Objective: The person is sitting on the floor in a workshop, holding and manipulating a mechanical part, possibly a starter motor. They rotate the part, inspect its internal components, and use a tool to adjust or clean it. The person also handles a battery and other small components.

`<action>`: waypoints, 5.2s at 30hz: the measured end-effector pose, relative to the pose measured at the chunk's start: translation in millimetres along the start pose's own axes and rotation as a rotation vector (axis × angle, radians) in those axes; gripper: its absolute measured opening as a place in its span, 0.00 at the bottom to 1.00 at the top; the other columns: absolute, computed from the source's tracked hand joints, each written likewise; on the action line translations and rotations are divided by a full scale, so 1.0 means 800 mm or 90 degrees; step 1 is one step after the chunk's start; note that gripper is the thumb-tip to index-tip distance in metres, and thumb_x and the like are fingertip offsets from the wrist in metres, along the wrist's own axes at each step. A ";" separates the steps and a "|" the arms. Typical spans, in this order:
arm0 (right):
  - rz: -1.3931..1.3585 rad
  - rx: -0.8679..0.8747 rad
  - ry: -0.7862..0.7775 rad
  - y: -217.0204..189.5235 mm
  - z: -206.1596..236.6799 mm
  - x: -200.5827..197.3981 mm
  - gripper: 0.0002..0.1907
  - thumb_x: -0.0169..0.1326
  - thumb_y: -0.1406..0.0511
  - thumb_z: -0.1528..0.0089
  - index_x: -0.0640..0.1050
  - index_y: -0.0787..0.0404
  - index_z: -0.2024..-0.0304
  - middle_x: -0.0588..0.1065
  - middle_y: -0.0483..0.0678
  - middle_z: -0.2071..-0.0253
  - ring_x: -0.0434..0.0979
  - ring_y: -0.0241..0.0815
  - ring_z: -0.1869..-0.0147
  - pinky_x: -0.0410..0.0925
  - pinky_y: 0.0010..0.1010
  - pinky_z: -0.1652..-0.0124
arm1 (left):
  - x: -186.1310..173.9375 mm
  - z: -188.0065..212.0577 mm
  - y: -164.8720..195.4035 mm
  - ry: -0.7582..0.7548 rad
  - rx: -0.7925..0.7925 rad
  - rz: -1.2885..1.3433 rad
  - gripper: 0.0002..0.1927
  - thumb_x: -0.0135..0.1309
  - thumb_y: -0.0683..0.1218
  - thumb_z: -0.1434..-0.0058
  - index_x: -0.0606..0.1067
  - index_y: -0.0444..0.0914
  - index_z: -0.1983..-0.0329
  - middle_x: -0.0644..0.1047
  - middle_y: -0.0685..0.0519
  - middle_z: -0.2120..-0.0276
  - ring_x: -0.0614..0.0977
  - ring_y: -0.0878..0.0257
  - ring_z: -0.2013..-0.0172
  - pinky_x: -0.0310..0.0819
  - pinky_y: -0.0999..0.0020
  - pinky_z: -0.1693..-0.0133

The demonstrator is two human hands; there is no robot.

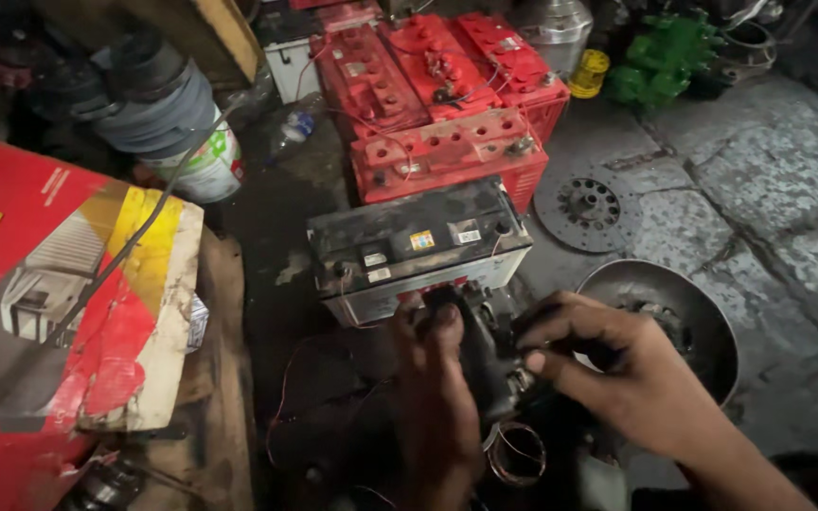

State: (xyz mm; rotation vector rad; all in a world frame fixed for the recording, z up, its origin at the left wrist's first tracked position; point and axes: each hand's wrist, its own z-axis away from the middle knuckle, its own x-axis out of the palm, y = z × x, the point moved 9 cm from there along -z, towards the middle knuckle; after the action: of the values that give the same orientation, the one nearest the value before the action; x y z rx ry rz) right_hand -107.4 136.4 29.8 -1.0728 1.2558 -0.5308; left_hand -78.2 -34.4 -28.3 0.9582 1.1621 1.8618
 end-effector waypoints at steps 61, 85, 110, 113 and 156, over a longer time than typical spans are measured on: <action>0.050 -0.241 -0.030 0.217 0.084 -0.060 0.16 0.67 0.67 0.46 0.82 0.62 0.55 0.81 0.47 0.53 0.81 0.43 0.48 0.70 0.32 0.51 | 0.124 -0.009 -0.258 -0.059 0.047 0.076 0.35 0.47 0.57 0.38 0.59 0.38 0.31 0.68 0.43 0.41 0.75 0.55 0.43 0.70 0.59 0.41; 0.003 0.253 0.003 0.317 0.096 -0.051 0.25 0.56 0.53 0.36 0.77 0.66 0.79 0.71 0.44 0.86 0.71 0.32 0.80 0.66 0.30 0.77 | 0.131 0.019 -0.253 -0.076 0.029 0.122 0.33 0.46 0.56 0.39 0.59 0.37 0.33 0.72 0.41 0.50 0.77 0.54 0.49 0.73 0.58 0.46; 0.020 0.027 0.023 0.293 0.061 -0.077 0.17 0.68 0.67 0.51 0.83 0.62 0.59 0.79 0.44 0.64 0.81 0.36 0.61 0.73 0.29 0.58 | 0.145 -0.021 -0.261 -0.054 0.080 0.010 0.40 0.40 0.63 0.36 0.56 0.36 0.27 0.64 0.43 0.36 0.70 0.53 0.37 0.62 0.56 0.38; -0.038 0.009 -0.005 0.295 0.060 -0.079 0.22 0.70 0.67 0.49 0.83 0.62 0.51 0.81 0.44 0.61 0.81 0.35 0.57 0.73 0.28 0.55 | 0.149 -0.018 -0.248 -0.070 0.114 0.024 0.40 0.39 0.63 0.36 0.58 0.35 0.28 0.65 0.40 0.37 0.71 0.51 0.37 0.63 0.54 0.38; -0.039 0.219 -0.003 0.348 0.058 -0.074 0.14 0.54 0.59 0.35 0.80 0.63 0.64 0.70 0.45 0.75 0.66 0.31 0.69 0.67 0.28 0.71 | 0.147 -0.022 -0.242 -0.029 0.105 0.020 0.34 0.44 0.56 0.37 0.62 0.36 0.31 0.69 0.47 0.46 0.76 0.55 0.47 0.70 0.58 0.43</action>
State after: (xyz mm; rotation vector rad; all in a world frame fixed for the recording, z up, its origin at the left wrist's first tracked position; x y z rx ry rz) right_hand -141.8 325.9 -184.7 -0.8240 1.0818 -0.7605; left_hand -110.0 123.9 -188.6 1.1100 1.2941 1.7803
